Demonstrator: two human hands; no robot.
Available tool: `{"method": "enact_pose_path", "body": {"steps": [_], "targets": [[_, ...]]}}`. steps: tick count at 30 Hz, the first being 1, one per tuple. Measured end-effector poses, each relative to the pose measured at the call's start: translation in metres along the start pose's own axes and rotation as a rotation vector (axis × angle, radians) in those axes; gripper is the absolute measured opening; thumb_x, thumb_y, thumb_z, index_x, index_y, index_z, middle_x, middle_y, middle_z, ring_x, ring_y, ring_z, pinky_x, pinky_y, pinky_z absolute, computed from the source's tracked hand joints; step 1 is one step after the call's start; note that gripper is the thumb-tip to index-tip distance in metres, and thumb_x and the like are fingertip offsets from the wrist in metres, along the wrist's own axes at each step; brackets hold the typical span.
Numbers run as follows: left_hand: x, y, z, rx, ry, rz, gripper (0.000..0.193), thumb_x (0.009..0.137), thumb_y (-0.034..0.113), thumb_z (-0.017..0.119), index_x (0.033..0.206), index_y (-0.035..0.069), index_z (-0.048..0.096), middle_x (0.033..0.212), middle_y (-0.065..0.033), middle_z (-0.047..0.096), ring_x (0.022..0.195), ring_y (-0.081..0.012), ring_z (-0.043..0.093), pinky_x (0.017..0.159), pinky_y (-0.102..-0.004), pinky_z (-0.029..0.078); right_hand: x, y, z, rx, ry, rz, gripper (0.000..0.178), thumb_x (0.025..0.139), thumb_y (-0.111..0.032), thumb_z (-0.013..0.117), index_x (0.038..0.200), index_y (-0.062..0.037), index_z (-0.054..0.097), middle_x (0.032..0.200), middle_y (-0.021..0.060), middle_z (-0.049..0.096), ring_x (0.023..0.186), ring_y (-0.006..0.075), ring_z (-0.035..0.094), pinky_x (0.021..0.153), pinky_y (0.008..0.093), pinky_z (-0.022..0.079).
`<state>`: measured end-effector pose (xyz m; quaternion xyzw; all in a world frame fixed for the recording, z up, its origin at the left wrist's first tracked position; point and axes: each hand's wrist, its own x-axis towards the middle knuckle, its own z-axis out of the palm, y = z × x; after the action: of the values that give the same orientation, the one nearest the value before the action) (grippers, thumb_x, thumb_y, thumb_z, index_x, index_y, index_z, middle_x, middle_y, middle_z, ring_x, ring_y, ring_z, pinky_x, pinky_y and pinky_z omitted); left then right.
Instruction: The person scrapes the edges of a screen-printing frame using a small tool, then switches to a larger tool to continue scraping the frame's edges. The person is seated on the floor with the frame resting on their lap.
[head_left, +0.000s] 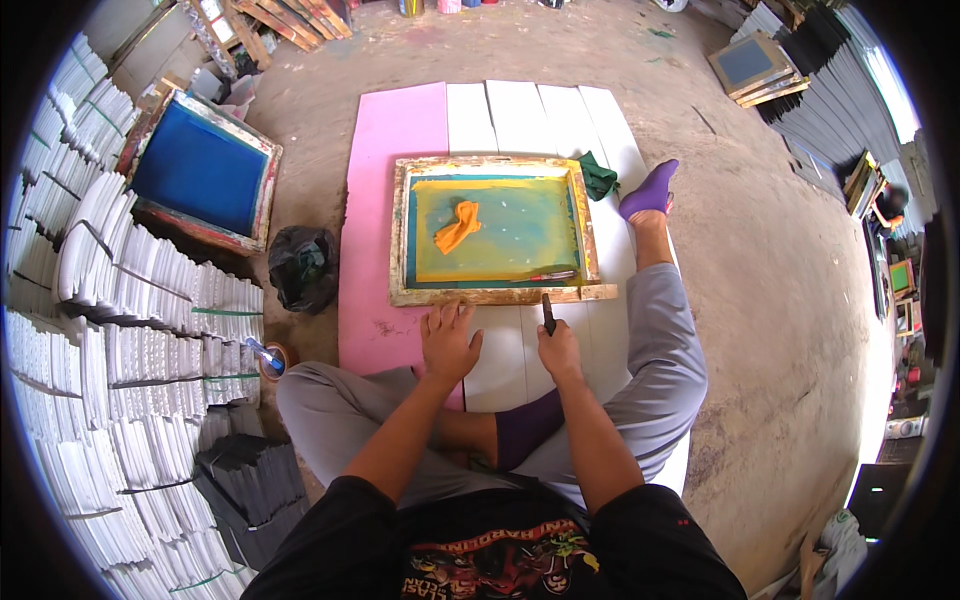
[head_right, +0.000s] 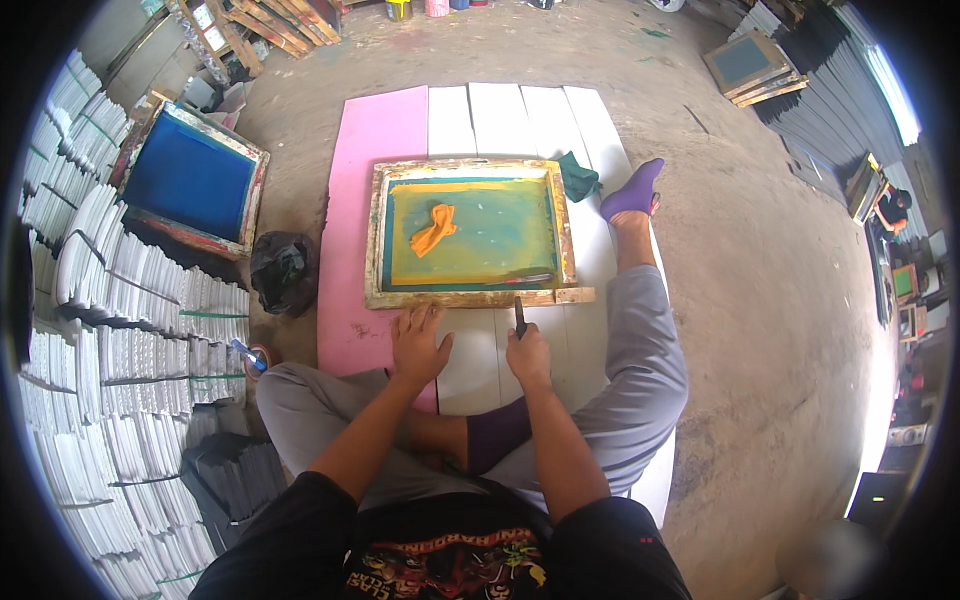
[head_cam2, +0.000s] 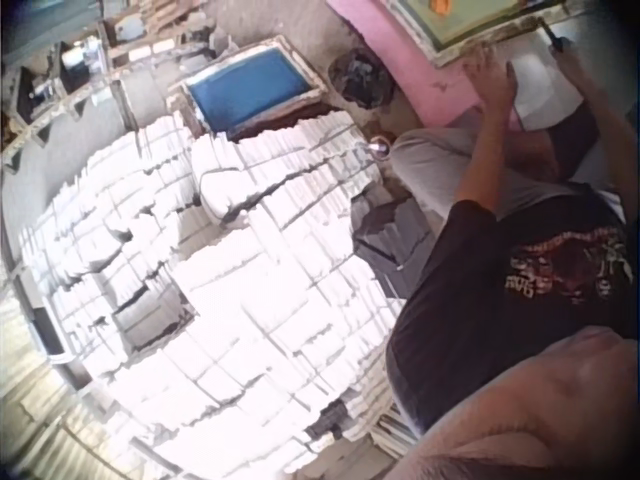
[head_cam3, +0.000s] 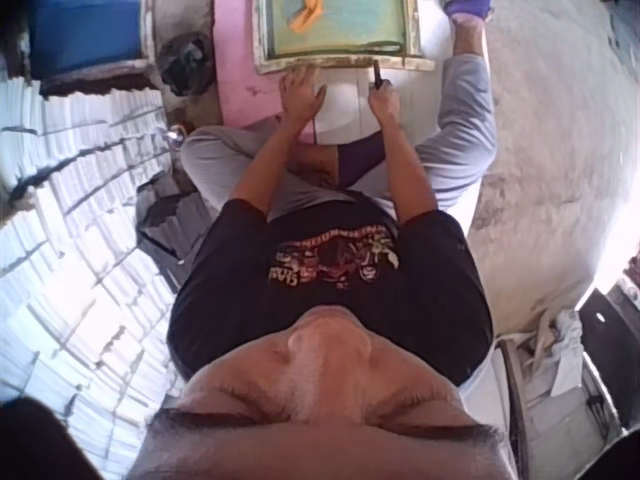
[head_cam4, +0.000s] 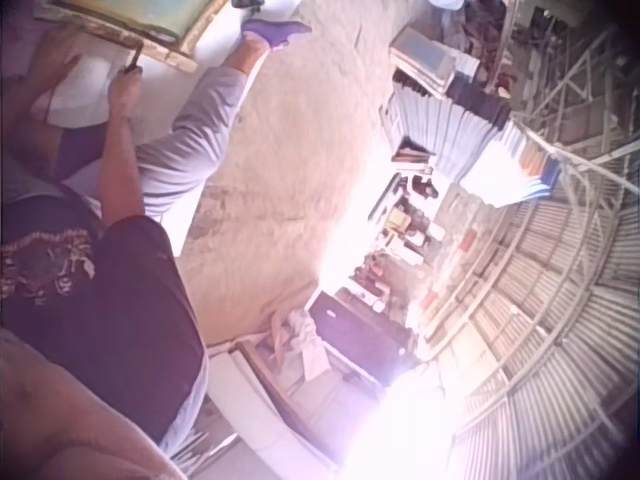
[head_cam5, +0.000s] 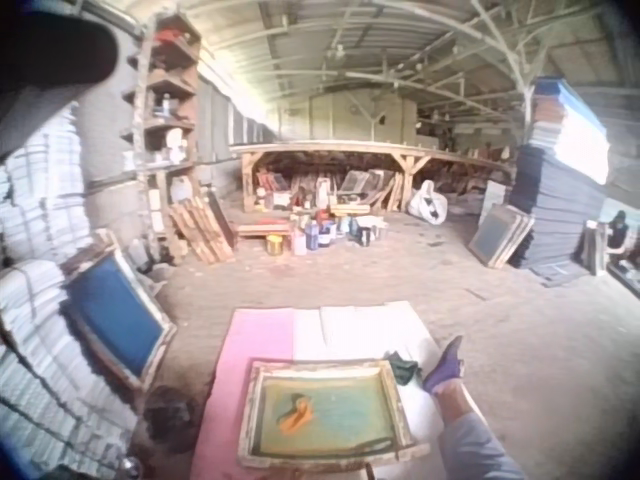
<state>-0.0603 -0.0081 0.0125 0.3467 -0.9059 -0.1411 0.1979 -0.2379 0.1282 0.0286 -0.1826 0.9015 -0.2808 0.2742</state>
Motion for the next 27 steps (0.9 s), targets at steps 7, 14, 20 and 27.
{"method": "enact_pose_path", "body": {"steps": [7,14,20,27], "targets": [[0.005,0.006,0.01,-0.013,-0.049,-0.024,0.052,0.084,0.034,0.076,0.131,0.014,0.066,0.142,-0.012,0.053,0.136,-0.0381,0.042,0.113,-0.0601,0.031,0.008,-0.007,-0.009,-0.071,-0.019,0.082,0.038,0.098,-0.031,0.063,0.113,0.0041,0.062,0.109,0.0311,0.07,0.109,0.0492,0.065,0.095,0.0547,0.05],[0.002,0.003,0.012,-0.013,-0.032,-0.022,0.047,0.082,0.033,0.077,0.124,0.013,0.069,0.142,-0.0112,0.052,0.136,-0.0381,0.043,0.112,-0.0613,0.032,0.005,-0.024,-0.014,-0.153,-0.056,0.105,0.038,0.099,-0.031,0.061,0.118,0.0033,0.059,0.114,0.0308,0.069,0.113,0.0483,0.065,0.099,0.0541,0.05],[-0.001,0.003,0.014,-0.038,-0.011,-0.033,0.043,0.081,0.032,0.078,0.118,0.012,0.07,0.143,-0.0106,0.052,0.136,-0.0374,0.044,0.111,-0.0625,0.033,0.003,-0.032,-0.013,-0.2,-0.031,0.159,0.038,0.096,-0.028,0.063,0.117,0.0037,0.062,0.115,0.0299,0.069,0.113,0.0469,0.065,0.097,0.0531,0.051],[0.001,0.006,0.014,-0.039,-0.012,-0.041,0.041,0.081,0.032,0.078,0.116,0.012,0.071,0.143,-0.0102,0.052,0.136,-0.0358,0.044,0.111,-0.0623,0.034,0.021,0.004,-0.003,-0.172,0.021,0.085,0.027,0.087,-0.017,0.066,0.108,0.0,0.066,0.097,0.0222,0.073,0.09,0.0383,0.072,0.08,0.0494,0.057]]}}
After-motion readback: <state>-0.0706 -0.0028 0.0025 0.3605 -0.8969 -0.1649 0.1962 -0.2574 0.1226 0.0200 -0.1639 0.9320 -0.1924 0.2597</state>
